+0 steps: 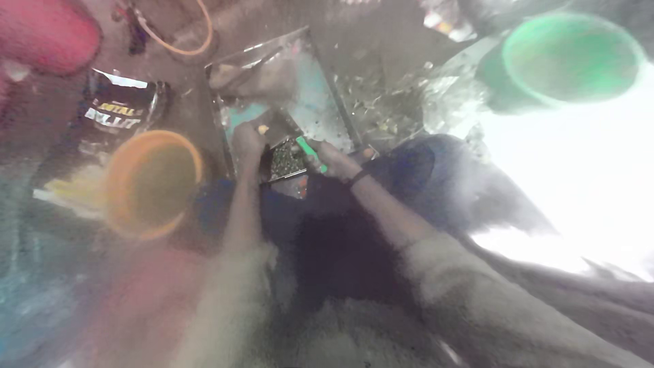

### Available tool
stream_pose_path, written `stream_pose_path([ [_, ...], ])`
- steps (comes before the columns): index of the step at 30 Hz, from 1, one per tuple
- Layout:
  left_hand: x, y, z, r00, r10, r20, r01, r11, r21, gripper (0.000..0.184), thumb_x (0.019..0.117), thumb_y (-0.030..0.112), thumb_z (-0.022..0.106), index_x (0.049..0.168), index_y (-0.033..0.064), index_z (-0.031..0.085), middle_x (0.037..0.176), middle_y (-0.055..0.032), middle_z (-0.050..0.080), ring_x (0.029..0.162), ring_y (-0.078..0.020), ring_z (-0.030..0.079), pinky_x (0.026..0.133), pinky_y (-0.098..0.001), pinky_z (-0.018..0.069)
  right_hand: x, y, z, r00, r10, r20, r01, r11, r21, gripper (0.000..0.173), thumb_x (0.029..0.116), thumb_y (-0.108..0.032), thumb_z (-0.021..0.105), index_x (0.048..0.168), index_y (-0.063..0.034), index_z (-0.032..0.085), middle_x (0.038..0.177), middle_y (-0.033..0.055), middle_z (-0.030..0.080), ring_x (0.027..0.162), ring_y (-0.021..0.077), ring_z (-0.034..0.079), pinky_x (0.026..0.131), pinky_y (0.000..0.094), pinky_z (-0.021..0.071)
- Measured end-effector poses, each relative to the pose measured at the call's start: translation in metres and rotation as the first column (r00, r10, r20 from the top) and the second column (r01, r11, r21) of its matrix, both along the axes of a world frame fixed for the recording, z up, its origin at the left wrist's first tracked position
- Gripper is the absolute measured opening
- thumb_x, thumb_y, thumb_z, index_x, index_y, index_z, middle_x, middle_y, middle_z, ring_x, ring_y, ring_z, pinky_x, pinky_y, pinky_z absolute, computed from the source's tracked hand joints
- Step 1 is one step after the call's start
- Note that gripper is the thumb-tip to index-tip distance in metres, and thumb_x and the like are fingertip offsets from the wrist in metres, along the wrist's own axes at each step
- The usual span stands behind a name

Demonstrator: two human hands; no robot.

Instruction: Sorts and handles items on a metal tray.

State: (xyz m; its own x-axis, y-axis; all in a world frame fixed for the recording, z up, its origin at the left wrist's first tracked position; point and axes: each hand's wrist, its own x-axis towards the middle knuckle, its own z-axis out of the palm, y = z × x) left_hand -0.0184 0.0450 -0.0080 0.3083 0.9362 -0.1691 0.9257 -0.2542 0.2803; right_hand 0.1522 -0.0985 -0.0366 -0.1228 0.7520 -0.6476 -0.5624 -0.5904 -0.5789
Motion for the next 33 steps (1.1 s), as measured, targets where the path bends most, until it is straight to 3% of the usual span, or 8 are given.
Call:
stream_pose_path([
  [6, -0.008, 0.001, -0.003, 0.998, -0.048, 0.041, 0.045, 0.997, 0.069, 0.026, 0.099, 0.028, 0.066, 0.118, 0.0125, 0.076, 0.119, -0.0156, 0.074, 0.115, -0.0366, 0.069, 0.101, -0.0611, 0.0528, -0.007, 0.007, -0.007, 0.96, -0.045, 0.277, 0.007, 0.991, 0.137, 0.031, 0.1051, -0.018, 0.058, 0.134, -0.0109, 0.051, 0.088, 0.0054, 0.064, 0.063, 0.0132, 0.061, 0.054, 0.0278, 0.0545],
  [9, -0.004, -0.001, 0.004, 0.999, -0.01, 0.05, 0.007, 0.998, 0.066, 0.025, 0.099, 0.026, 0.066, 0.117, 0.0113, 0.076, 0.12, -0.0169, 0.073, 0.116, -0.0367, 0.068, 0.101, -0.0605, 0.0527, -0.009, 0.012, -0.002, 0.447, -0.018, 0.894, -0.18, 0.977, 0.11, 0.045, 0.0997, -0.03, 0.066, 0.139, -0.0124, 0.052, 0.091, 0.013, 0.071, 0.075, 0.0275, 0.071, 0.068, 0.0482, 0.0606],
  [12, 0.0, 0.0, 0.003, 0.999, 0.044, 0.023, -0.044, 0.999, 0.026, 0.028, 0.0948, 0.016, 0.066, 0.121, 0.0125, 0.075, 0.123, -0.0166, 0.072, 0.118, -0.0375, 0.068, 0.101, -0.0625, 0.0523, -0.006, 0.016, 0.011, 0.092, 0.219, 0.971, -0.337, 0.925, -0.177, 0.044, 0.1021, -0.036, 0.057, 0.137, -0.0097, 0.054, 0.101, 0.0197, 0.071, 0.096, 0.0409, 0.072, 0.08, 0.0629, 0.0572],
  [16, 0.0, 0.007, 0.005, 0.991, 0.112, 0.07, -0.113, 0.994, 0.01, 0.026, 0.0971, 0.027, 0.067, 0.116, 0.0116, 0.076, 0.113, -0.0171, 0.075, 0.107, -0.0382, 0.071, 0.093, -0.0651, 0.0545, 0.013, 0.031, 0.024, 0.349, 0.132, 0.928, -0.404, 0.915, 0.022, 0.041, 0.1099, -0.04, 0.048, 0.129, -0.0074, 0.064, 0.103, 0.0185, 0.07, 0.092, 0.0345, 0.07, 0.083, 0.0567, 0.0564],
  [18, -0.004, 0.0, 0.0, 0.99, 0.114, 0.087, -0.112, 0.993, -0.026, 0.031, 0.0993, 0.035, 0.067, 0.118, 0.0109, 0.074, 0.114, -0.0167, 0.075, 0.109, -0.0372, 0.071, 0.096, -0.0637, 0.0538, 0.016, 0.028, 0.013, 0.45, 0.109, 0.886, -0.425, 0.899, 0.105, 0.041, 0.1116, -0.04, 0.044, 0.122, -0.0058, 0.063, 0.09, 0.0138, 0.065, 0.074, 0.0262, 0.065, 0.067, 0.0451, 0.0566],
  [22, -0.001, 0.003, 0.004, 1.0, -0.01, 0.004, 0.01, 1.0, -0.023, 0.043, 0.0916, 0.03, 0.076, 0.132, 0.0153, 0.07, 0.133, -0.0171, 0.067, 0.124, -0.0389, 0.063, 0.103, -0.0634, 0.0512, 0.026, 0.036, 0.014, 0.169, 0.303, 0.938, -0.389, 0.895, -0.219, 0.047, 0.1076, -0.044, 0.048, 0.121, -0.0028, 0.066, 0.113, 0.0241, 0.069, 0.107, 0.0421, 0.069, 0.088, 0.0654, 0.0537],
  [25, -0.006, -0.008, -0.011, 0.994, -0.068, -0.08, 0.066, 0.998, -0.017, 0.057, 0.0864, 0.019, 0.076, 0.141, 0.0124, 0.063, 0.15, -0.0211, 0.053, 0.136, -0.0484, 0.05, 0.104, -0.0707, 0.0459, 0.024, 0.033, 0.029, 0.231, 0.185, 0.955, -0.32, 0.942, -0.105, 0.039, 0.1031, -0.037, 0.058, 0.122, -0.004, 0.066, 0.11, 0.0219, 0.07, 0.104, 0.0394, 0.068, 0.088, 0.0622, 0.0536],
  [33, -0.001, 0.0, -0.006, 0.994, -0.061, -0.091, 0.062, 0.998, 0.004, 0.064, 0.0812, 0.019, 0.083, 0.142, 0.0179, 0.063, 0.15, -0.0176, 0.054, 0.134, -0.0439, 0.053, 0.107, -0.0646, 0.0468, 0.022, 0.078, -0.017, 0.259, 0.15, 0.954, -0.35, 0.935, -0.052, 0.034, 0.0959, -0.036, 0.069, 0.118, -0.0097, 0.071, 0.108, 0.0176, 0.072, 0.101, 0.036, 0.07, 0.086, 0.0608, 0.0564],
])
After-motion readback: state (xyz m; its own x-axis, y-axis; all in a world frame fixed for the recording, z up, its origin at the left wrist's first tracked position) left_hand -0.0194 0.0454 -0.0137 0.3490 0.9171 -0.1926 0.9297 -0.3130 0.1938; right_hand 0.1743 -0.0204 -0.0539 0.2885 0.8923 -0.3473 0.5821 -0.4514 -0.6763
